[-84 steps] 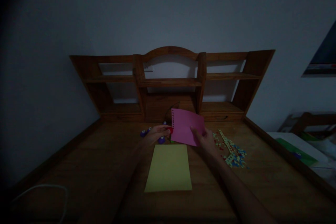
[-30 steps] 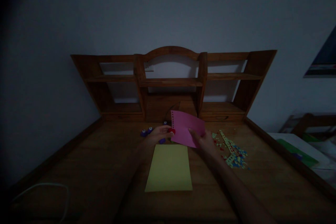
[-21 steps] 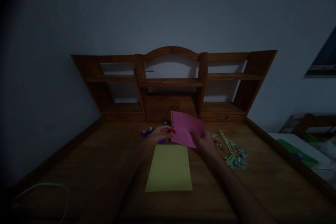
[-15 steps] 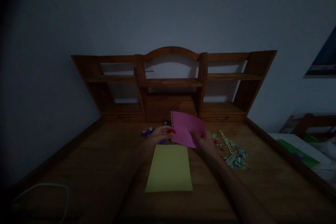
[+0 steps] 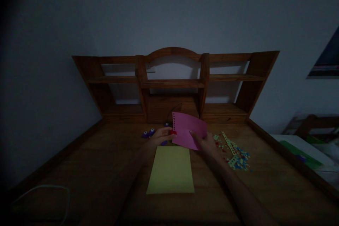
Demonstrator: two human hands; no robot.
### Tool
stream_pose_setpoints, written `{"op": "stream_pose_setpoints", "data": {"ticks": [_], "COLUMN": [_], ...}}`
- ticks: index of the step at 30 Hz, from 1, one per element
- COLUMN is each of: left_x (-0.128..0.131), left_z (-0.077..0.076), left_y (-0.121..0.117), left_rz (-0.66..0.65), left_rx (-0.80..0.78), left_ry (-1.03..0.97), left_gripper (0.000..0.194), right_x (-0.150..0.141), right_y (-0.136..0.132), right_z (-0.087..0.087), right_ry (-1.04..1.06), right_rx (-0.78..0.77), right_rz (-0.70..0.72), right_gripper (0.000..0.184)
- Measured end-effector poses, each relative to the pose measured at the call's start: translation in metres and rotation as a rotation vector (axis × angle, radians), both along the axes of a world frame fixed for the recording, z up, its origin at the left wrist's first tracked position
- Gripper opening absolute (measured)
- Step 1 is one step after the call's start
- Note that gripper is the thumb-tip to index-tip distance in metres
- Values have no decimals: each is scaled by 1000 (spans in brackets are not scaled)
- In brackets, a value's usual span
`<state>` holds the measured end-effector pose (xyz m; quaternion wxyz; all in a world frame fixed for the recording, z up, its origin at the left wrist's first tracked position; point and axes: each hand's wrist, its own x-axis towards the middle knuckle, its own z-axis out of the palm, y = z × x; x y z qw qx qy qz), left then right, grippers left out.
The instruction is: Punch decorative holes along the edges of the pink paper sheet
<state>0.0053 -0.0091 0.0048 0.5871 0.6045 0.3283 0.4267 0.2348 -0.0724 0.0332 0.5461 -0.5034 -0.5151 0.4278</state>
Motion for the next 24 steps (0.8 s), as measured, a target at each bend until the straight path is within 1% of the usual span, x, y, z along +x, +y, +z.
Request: {"op": "stream_pose_setpoints", "data": {"ticks": [2,6,10,15,20,24], "left_x": [0,-1,-1,-1,-1,0], "left_z": [-1,-2,-4,-5,-2,-3], "left_y": [1,2,4,2,1,2], "left_rz": [-11,-11,0,4,10,15], "left_rx": [10,17,6,57,42,81], "left_ry": [-2,20,11,15,9,14], "left_gripper": [41,42,46,40,44,43], "right_x": [-1,-1,-2,-2,-2,-2], "right_y": [-2,-4,-3,-2,-3,-5], "right_z": [3,5,5,5,6,12], "right_ry": [38,18,45,37,12,-38], "right_rx": [-32,-18,-38,-39,-1,1], "right_rz": [32,1,43,53,17,-2], "right_gripper": [53,53,52,54,50,48]}}
